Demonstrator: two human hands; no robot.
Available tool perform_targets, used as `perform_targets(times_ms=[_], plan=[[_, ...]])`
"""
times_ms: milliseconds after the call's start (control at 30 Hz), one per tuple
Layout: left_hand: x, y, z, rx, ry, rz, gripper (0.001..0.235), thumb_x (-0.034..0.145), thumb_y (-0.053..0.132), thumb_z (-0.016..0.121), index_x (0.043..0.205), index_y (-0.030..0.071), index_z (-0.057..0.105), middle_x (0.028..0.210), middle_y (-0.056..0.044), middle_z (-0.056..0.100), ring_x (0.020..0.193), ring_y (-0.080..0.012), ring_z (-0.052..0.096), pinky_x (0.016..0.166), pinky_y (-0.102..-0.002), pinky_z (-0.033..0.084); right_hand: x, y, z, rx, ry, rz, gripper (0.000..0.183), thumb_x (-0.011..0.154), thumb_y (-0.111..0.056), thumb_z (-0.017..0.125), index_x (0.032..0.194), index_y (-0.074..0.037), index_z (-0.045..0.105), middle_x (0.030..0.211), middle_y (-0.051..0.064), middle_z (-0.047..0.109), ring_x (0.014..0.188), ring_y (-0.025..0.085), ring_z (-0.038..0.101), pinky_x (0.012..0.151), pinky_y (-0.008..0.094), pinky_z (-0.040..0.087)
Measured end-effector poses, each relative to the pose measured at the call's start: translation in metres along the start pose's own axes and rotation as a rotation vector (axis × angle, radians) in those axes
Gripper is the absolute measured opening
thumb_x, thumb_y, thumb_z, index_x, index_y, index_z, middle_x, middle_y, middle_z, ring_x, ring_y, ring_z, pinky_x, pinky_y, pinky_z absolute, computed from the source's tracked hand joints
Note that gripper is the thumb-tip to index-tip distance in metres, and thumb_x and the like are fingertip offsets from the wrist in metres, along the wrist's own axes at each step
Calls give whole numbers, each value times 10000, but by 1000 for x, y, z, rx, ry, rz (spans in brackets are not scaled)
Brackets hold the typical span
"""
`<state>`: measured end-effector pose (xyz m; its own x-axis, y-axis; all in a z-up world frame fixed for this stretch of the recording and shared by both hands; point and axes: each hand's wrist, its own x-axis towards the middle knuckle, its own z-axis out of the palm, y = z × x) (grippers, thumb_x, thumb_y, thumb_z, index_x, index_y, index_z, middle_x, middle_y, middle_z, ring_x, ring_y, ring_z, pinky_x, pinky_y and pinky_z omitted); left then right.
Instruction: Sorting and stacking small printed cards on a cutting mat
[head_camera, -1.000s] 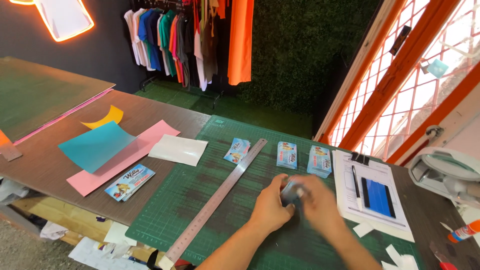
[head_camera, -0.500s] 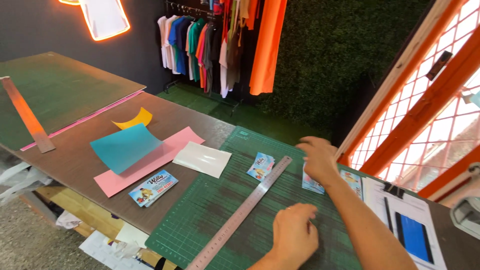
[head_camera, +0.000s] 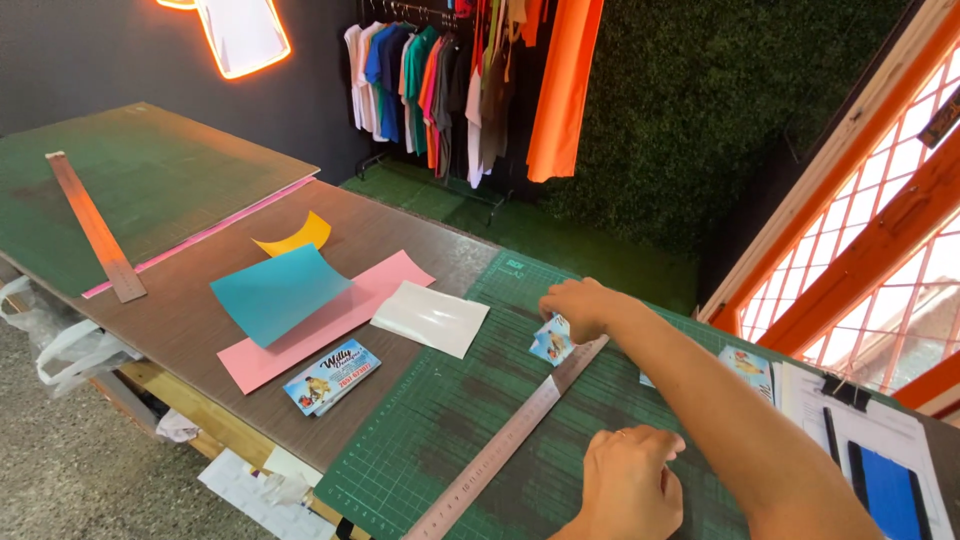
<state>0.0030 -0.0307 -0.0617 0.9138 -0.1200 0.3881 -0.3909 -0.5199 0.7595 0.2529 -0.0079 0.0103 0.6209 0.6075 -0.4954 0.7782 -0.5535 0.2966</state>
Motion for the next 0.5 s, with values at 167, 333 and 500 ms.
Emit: perform_targets(times_ms=[167,333,500], plan=[[-2,-8,7,-6,44,-12,402,756,46,529,1105,120,714,1024,-42,724,922,-305,669,847,-453,412,-2,2,7,-63,-71,30,621,915,-111,636,1487,-324,526,1483,-28,414,1273,233,528,1006,443,355],[-4,-8,7,-10,140,29,392,729,66,529,1062,154,716,991,3,740,853,-288,684,749,-444,425,-10,5,14,-5,24,1,620,859,-43,690,1407,-292,544,1518,-57,417,1233,216,540,928,430,335],[-4,-11,13,-51,160,47,415,757,21,525,1089,141,743,962,-5,738,854,-275,693,787,-442,431,-15,3,7,38,81,-87,522,840,-74,762,1307,-225,585,1498,-58,453,1232,209,532,906,444,366]])
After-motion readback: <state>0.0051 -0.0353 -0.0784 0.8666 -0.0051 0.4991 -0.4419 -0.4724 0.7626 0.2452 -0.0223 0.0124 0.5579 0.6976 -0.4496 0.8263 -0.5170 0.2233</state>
